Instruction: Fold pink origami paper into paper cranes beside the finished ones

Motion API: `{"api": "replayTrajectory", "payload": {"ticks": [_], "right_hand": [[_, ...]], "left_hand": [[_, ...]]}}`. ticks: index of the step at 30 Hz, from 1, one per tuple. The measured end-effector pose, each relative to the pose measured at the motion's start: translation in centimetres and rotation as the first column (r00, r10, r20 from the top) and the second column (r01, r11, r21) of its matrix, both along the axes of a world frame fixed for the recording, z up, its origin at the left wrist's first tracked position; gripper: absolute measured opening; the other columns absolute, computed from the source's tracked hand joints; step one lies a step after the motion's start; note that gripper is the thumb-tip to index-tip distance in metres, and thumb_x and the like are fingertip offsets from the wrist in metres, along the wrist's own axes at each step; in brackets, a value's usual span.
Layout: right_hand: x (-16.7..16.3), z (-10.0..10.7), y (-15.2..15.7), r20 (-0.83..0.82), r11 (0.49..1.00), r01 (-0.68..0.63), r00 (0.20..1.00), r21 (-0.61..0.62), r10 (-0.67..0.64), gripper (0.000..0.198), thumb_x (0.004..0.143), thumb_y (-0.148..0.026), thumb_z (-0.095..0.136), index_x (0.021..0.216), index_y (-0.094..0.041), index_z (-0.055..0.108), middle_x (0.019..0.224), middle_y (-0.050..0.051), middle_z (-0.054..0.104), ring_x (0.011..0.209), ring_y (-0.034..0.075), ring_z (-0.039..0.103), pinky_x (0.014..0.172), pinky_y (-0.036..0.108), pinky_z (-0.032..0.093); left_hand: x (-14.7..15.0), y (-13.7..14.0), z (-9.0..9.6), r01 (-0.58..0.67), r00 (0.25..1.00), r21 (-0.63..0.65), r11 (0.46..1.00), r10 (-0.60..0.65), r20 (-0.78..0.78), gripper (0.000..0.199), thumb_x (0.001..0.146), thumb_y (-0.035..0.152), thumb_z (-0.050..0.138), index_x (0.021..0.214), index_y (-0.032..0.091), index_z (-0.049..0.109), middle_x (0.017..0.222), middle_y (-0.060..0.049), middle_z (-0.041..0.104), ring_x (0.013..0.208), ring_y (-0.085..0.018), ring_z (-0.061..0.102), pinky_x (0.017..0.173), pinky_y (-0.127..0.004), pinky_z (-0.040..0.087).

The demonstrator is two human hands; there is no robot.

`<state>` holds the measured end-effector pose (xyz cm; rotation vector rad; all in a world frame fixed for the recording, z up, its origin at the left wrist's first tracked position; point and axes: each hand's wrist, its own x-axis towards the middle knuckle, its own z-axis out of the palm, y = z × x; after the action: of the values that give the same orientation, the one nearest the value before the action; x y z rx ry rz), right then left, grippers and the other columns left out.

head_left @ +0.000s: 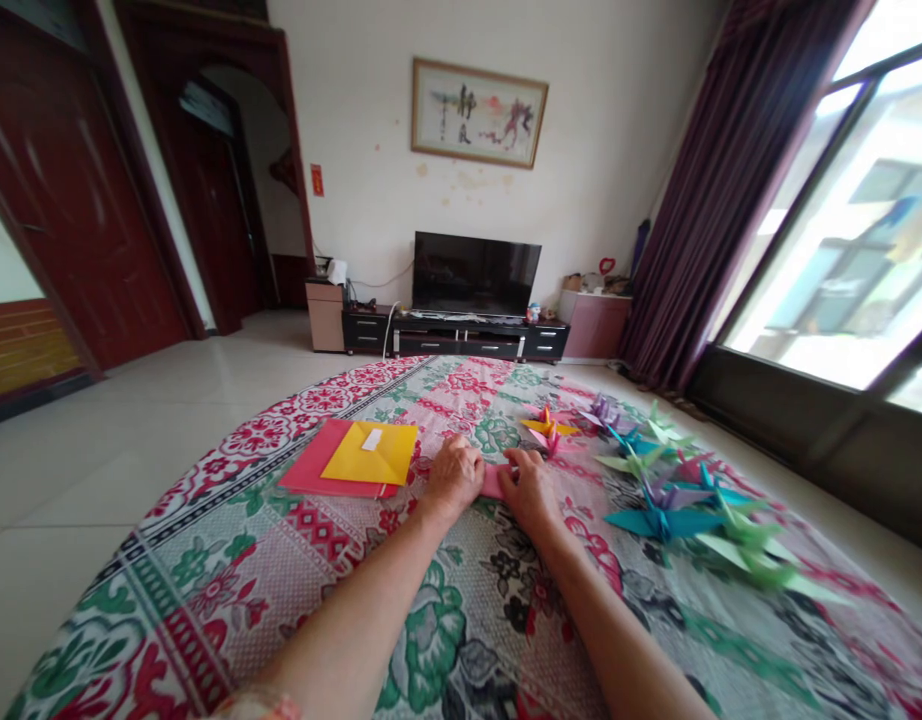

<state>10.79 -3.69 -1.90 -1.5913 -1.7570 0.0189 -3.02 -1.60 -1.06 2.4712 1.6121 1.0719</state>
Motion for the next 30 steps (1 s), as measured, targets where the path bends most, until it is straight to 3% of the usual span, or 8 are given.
{"api": "replayTrajectory", "payload": {"ticks": [7, 12, 15, 19, 24, 30], "right_hand": [[0.0, 0.3, -0.4, 0.065, 0.999, -0.02, 0.998, 0.043, 0.018, 0.026, 0.073, -0.015, 0.049, 0.095, -0.019, 0.063, 0.098, 0.008, 0.055, 0.09, 0.019, 0.053, 0.077, 0.028, 0.041], [-0.1, 0.9, -0.8, 0.151, 0.992, -0.122, 0.981, -0.022, 0.124, 0.021, 0.08, -0.018, 0.046, 0.081, -0.023, 0.066, 0.09, 0.006, 0.058, 0.085, 0.017, 0.052, 0.075, 0.026, 0.039], [-0.1, 1.0, -0.8, 0.151, 0.99, -0.135, 0.979, -0.034, 0.139, 0.022, 0.082, -0.018, 0.045, 0.081, -0.023, 0.067, 0.089, 0.005, 0.059, 0.082, 0.016, 0.052, 0.073, 0.026, 0.038], [0.0, 0.9, -0.6, 0.153, 0.991, -0.125, 0.98, -0.04, 0.129, 0.023, 0.081, -0.016, 0.045, 0.082, -0.024, 0.067, 0.09, 0.005, 0.059, 0.081, 0.016, 0.052, 0.072, 0.026, 0.037], [0.1, 0.6, -0.5, 0.158, 0.992, -0.124, 0.979, -0.03, 0.128, 0.024, 0.08, -0.015, 0.045, 0.082, -0.024, 0.068, 0.089, 0.005, 0.06, 0.08, 0.016, 0.052, 0.074, 0.026, 0.037], [-0.2, 1.2, -1.2, 0.217, 0.984, -0.17, 0.964, 0.048, 0.156, 0.022, 0.083, -0.026, 0.047, 0.083, -0.021, 0.068, 0.092, 0.007, 0.059, 0.089, 0.019, 0.05, 0.084, 0.03, 0.036]], "left_hand": [[0.0, -0.1, 0.1, 0.007, 1.0, -0.014, 1.0, -0.007, -0.015, 0.021, 0.08, 0.019, 0.046, 0.067, 0.017, 0.063, 0.081, -0.006, 0.057, 0.085, -0.016, 0.051, 0.082, -0.027, 0.042], [0.0, 0.3, -0.3, 0.017, 1.0, -0.029, 0.999, -0.016, 0.019, 0.018, 0.079, 0.019, 0.049, 0.068, 0.017, 0.063, 0.081, -0.006, 0.058, 0.086, -0.017, 0.052, 0.083, -0.028, 0.042], [-0.1, 0.8, -0.5, 0.01, 0.997, -0.046, 0.999, -0.007, 0.074, 0.01, 0.075, 0.019, 0.055, 0.08, 0.018, 0.064, 0.085, -0.005, 0.058, 0.089, -0.017, 0.052, 0.085, -0.028, 0.041], [-0.7, 1.4, -0.5, 0.06, 0.99, -0.096, 0.994, -0.047, 0.135, 0.018, 0.071, 0.016, 0.06, 0.088, 0.021, 0.065, 0.091, -0.003, 0.058, 0.092, -0.015, 0.052, 0.086, -0.027, 0.041], [-1.8, 2.0, -0.4, 0.18, 0.984, -0.099, 0.979, -0.18, 0.015, 0.017, 0.075, 0.02, 0.055, 0.079, 0.025, 0.07, 0.094, -0.001, 0.061, 0.092, -0.016, 0.052, 0.088, -0.028, 0.039], [-2.1, 2.2, -0.4, 0.176, 0.982, -0.099, 0.979, -0.182, -0.051, 0.019, 0.077, 0.025, 0.054, 0.085, 0.028, 0.07, 0.099, -0.001, 0.062, 0.095, -0.017, 0.051, 0.088, -0.029, 0.038]]}}
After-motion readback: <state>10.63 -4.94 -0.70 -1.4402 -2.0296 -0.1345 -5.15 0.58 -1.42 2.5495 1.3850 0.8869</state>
